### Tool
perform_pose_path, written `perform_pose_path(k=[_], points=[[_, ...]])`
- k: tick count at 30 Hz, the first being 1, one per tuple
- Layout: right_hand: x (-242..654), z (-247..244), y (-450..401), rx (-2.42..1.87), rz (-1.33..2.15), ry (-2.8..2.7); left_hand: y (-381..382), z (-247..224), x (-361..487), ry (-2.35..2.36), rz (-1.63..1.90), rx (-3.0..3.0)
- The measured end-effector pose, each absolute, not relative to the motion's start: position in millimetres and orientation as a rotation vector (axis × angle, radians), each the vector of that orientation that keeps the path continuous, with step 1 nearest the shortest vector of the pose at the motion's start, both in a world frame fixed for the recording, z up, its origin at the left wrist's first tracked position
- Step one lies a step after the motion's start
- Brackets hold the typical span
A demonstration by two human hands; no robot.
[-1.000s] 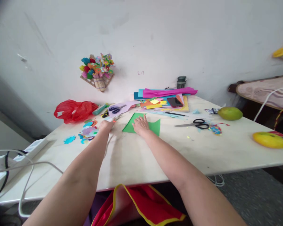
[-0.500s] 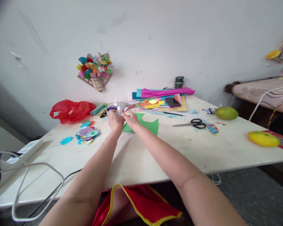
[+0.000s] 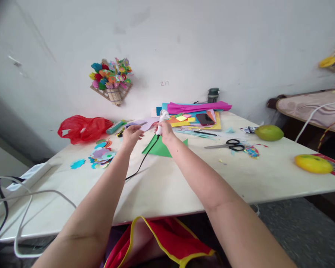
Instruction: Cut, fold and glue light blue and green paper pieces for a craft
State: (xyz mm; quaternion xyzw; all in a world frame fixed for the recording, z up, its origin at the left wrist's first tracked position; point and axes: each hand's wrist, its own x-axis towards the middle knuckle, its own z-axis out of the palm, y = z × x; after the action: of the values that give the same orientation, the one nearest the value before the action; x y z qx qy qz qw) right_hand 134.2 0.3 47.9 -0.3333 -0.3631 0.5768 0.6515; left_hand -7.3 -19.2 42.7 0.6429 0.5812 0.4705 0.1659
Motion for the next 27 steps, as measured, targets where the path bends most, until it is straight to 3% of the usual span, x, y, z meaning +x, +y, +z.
perform_pose_path(k=[3,8,27], points=[[142,44,4,-0.840,1.357,-0.736,-19,30,-16,2.074,0.971,1.913],[144,25,8,-1.089,1.324,-0.810,-20,-1,-6,2.218,0.487,2.127],[144,-2,18,-1.423,1.126,-0.956,-17,-7,-32,2.134,0.603,2.044]])
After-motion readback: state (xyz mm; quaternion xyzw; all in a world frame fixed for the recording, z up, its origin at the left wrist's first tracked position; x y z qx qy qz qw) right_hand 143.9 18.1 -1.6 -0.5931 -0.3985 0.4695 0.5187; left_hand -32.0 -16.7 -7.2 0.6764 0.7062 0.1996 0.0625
